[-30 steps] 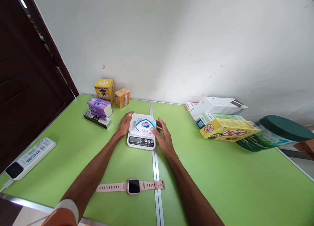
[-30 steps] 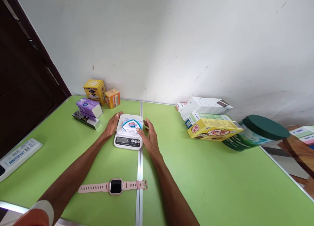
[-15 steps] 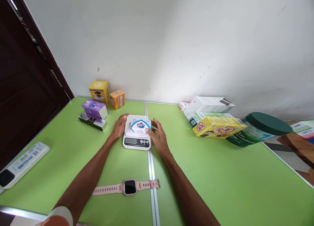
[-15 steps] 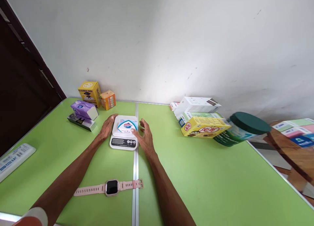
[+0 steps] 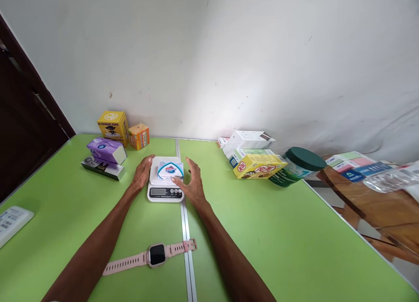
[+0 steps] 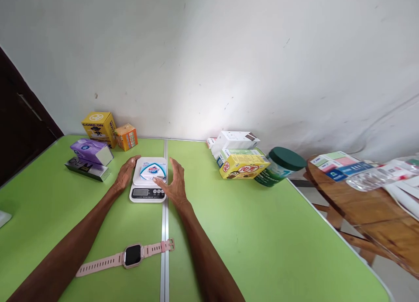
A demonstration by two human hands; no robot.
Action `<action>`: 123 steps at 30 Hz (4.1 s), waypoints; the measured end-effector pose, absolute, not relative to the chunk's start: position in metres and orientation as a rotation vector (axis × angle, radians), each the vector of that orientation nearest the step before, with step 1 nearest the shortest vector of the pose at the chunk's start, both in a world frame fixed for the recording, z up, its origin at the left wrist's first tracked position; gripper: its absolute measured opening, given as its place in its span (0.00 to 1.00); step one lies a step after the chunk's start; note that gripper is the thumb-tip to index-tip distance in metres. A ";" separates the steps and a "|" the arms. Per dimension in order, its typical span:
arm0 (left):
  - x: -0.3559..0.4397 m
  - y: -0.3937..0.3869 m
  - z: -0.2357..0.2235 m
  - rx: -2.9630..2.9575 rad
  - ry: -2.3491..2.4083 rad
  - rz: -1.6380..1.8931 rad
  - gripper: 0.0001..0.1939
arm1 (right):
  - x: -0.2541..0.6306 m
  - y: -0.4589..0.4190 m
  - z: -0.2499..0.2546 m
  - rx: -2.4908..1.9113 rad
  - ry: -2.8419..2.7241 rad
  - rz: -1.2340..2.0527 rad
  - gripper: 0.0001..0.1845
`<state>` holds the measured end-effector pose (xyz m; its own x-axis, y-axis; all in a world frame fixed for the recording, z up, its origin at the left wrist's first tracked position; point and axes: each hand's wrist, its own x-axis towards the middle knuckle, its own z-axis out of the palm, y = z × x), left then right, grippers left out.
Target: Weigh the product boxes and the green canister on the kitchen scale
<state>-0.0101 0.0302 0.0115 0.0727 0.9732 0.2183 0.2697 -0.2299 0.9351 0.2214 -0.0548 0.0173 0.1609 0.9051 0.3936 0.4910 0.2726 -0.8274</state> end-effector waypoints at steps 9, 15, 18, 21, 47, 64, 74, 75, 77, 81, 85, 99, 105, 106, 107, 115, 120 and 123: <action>-0.012 0.027 0.016 1.653 1.274 1.157 0.51 | 0.224 -0.054 0.045 -1.500 -1.923 0.243 0.41; -0.012 0.029 0.016 1.651 1.296 1.143 0.56 | 0.220 -0.052 0.080 -1.649 -2.133 0.269 0.35; -0.012 0.029 0.015 1.622 1.286 1.135 0.57 | 0.217 -0.049 0.087 -1.656 -2.156 0.296 0.31; -0.012 0.030 0.015 1.613 1.279 1.149 0.57 | 0.231 -0.054 0.085 -1.625 -2.084 0.277 0.27; -0.011 0.029 0.018 1.661 1.328 1.157 0.57 | 0.550 -0.173 0.003 -2.274 -1.236 -0.235 0.26; -0.010 0.005 0.048 1.808 1.315 1.502 0.39 | 0.193 -0.060 0.072 -1.242 -1.750 0.179 0.19; -0.145 0.053 0.079 1.357 2.016 1.880 0.39 | 0.035 0.054 0.057 -1.249 -1.789 0.758 0.55; -0.154 0.060 0.073 1.297 2.020 1.816 0.39 | 0.028 0.060 0.054 -1.251 -1.807 0.750 0.56; -0.164 0.069 0.062 1.236 1.971 1.681 0.39 | 0.014 0.068 0.049 -1.273 -1.852 0.727 0.54; -0.162 0.078 0.054 1.242 1.878 1.535 0.36 | -0.002 0.073 0.045 -1.424 -1.836 0.712 0.40; -0.153 0.072 0.067 1.371 1.824 1.615 0.33 | 0.002 0.072 0.055 -1.435 -1.787 0.707 0.33; -0.028 0.002 0.093 1.762 1.299 1.484 0.37 | 0.190 -0.007 0.088 -1.247 -1.471 0.672 0.42; -0.005 -0.015 0.072 1.819 1.209 1.380 0.39 | 0.222 -0.030 0.056 -1.266 -1.389 0.759 0.45; -0.006 -0.015 0.071 1.827 1.203 1.379 0.39 | 0.223 -0.032 0.052 -1.256 -1.386 0.764 0.46; -0.007 -0.015 0.069 1.830 1.202 1.388 0.39 | 0.223 -0.033 0.048 -1.243 -1.388 0.764 0.48; -0.015 0.008 0.016 1.278 1.215 1.437 0.52 | 0.218 -0.035 0.000 -1.190 -1.095 0.889 0.51; -0.011 0.018 -0.005 1.115 1.064 1.407 0.55 | 0.213 -0.035 -0.008 -1.169 -1.118 0.903 0.49; -0.009 0.015 -0.007 1.058 1.019 1.394 0.55 | 0.211 -0.036 -0.006 -1.141 -1.088 0.925 0.50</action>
<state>-0.0087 0.0148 -0.0071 -0.0458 0.9968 0.0654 -0.2400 -0.0745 0.9679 0.2106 -0.0360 -0.0064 0.2343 0.9555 0.1794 -0.0228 0.1899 -0.9815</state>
